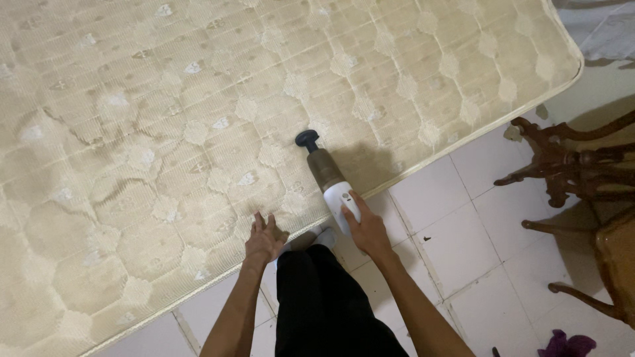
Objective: The person vacuums the surface and edges of a mattress using a handheld cordless vacuum cleaner.
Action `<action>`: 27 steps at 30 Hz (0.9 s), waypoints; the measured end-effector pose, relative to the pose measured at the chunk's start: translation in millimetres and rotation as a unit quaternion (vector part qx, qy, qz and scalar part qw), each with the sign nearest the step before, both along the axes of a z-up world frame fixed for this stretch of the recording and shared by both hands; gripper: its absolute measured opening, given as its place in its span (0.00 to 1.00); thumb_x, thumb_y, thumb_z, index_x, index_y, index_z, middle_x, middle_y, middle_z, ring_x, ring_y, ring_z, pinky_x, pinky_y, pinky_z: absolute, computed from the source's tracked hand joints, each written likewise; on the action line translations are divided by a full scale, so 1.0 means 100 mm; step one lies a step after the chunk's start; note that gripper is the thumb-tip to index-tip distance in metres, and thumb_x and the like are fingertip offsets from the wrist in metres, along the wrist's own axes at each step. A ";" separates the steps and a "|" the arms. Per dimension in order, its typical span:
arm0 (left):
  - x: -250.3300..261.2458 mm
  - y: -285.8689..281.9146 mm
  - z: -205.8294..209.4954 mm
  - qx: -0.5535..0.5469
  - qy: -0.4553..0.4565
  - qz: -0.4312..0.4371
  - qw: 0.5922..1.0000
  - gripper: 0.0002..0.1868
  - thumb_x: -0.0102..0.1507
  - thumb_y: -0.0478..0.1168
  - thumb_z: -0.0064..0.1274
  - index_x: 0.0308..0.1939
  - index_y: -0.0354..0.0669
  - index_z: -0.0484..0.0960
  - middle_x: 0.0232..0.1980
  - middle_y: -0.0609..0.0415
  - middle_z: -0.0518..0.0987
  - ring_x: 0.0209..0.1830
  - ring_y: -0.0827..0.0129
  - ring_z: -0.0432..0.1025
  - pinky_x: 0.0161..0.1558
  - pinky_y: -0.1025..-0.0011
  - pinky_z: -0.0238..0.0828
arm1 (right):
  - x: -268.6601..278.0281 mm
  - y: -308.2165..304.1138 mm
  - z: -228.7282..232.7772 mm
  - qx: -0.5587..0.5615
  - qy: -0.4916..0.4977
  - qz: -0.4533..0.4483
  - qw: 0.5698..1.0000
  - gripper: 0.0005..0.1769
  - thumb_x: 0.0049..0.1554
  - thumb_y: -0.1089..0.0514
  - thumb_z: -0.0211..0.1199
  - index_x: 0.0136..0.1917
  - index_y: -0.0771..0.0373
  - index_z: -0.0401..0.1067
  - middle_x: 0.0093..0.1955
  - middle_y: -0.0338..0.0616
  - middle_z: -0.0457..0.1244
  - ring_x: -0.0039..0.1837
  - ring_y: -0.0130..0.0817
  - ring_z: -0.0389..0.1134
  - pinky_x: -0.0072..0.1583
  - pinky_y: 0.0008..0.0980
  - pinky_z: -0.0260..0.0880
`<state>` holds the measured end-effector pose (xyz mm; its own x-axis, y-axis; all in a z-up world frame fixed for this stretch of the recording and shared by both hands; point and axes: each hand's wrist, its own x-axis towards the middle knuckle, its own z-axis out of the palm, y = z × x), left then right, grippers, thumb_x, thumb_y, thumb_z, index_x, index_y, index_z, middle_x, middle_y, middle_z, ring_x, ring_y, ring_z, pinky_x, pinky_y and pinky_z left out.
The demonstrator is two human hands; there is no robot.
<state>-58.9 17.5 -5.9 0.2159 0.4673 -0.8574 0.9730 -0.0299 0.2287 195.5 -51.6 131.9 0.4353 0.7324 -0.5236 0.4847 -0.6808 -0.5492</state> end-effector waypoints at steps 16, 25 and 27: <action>-0.01 0.25 0.24 -0.078 -0.019 0.011 0.997 0.41 0.70 0.63 0.36 0.83 0.58 0.41 0.85 0.49 0.22 0.86 0.52 0.34 0.79 0.45 0.42 | -0.12 -0.23 0.06 -0.007 0.003 -0.023 1.000 0.34 0.61 0.35 0.51 0.78 0.43 0.59 0.66 0.59 0.66 0.65 0.63 0.68 0.66 0.49 0.67; -0.05 0.23 0.21 -0.076 -0.019 0.021 0.997 0.45 0.67 0.67 0.39 0.83 0.60 0.41 0.86 0.52 0.24 0.86 0.51 0.36 0.79 0.44 0.41 | -0.23 -0.51 0.30 -0.098 0.002 -0.049 0.994 0.34 0.60 0.34 0.51 0.79 0.36 0.57 0.60 0.63 0.68 0.63 0.64 0.69 0.65 0.52 0.68; -0.06 0.21 0.18 -0.068 -0.020 0.017 0.997 0.45 0.67 0.67 0.39 0.83 0.60 0.42 0.86 0.52 0.25 0.86 0.51 0.36 0.79 0.44 0.42 | -0.25 -0.56 0.36 -0.109 0.002 -0.054 0.993 0.34 0.60 0.34 0.51 0.79 0.35 0.56 0.58 0.63 0.69 0.62 0.64 0.69 0.65 0.52 0.68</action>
